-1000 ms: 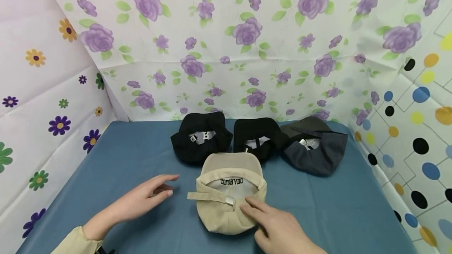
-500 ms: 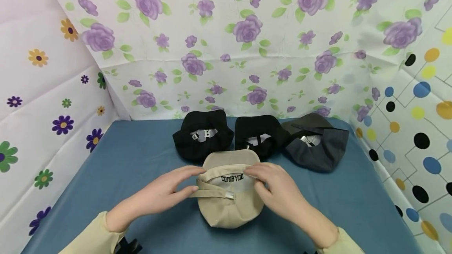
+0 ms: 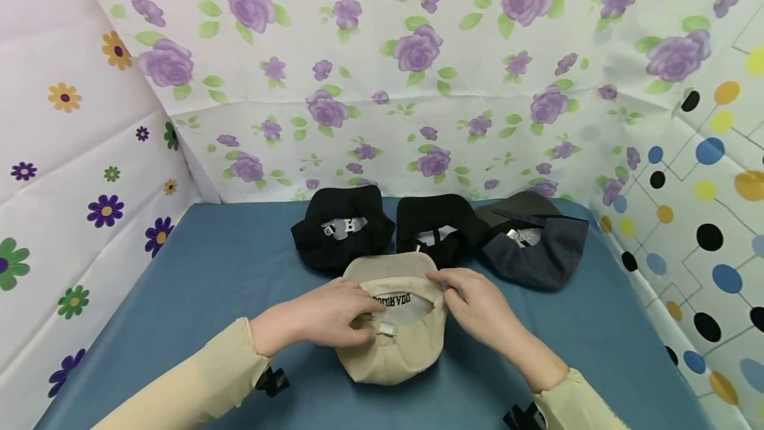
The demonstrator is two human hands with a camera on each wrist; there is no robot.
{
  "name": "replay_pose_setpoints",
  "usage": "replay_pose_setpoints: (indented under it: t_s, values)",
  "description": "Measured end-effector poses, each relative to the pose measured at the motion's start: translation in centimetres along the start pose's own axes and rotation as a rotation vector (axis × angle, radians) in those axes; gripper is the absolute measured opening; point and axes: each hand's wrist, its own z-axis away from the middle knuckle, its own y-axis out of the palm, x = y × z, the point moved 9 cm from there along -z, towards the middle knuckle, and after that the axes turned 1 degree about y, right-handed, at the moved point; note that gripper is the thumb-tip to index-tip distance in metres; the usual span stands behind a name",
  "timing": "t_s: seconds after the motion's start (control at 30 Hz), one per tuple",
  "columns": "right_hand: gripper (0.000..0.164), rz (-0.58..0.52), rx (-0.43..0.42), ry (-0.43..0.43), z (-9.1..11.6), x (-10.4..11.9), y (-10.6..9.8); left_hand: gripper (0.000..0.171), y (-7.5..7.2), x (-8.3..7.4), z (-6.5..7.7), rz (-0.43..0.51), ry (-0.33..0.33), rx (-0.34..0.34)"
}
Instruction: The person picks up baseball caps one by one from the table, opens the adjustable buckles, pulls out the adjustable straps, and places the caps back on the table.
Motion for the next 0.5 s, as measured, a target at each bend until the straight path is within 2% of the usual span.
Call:
replay_pose_setpoints:
  t_s: [0.17,0.23,0.37,0.5]
  values:
    - [0.036,-0.016,0.015,0.037,0.1,-0.7,0.2,0.004,-0.1,0.5,0.1,0.046,-0.014,-0.006]
    - [0.036,-0.024,0.019,0.043,0.1,-1.0,0.3,0.009,-0.2,0.6,0.3,0.111,-0.005,-0.015]
    - [0.035,-0.03,0.024,0.051,0.2,-1.5,0.4,0.023,-0.5,1.0,1.0,0.366,0.027,-0.016]
    - [0.037,-0.041,0.034,0.064,0.5,-2.0,0.5,0.014,-0.8,1.2,2.1,0.624,0.041,-0.013]
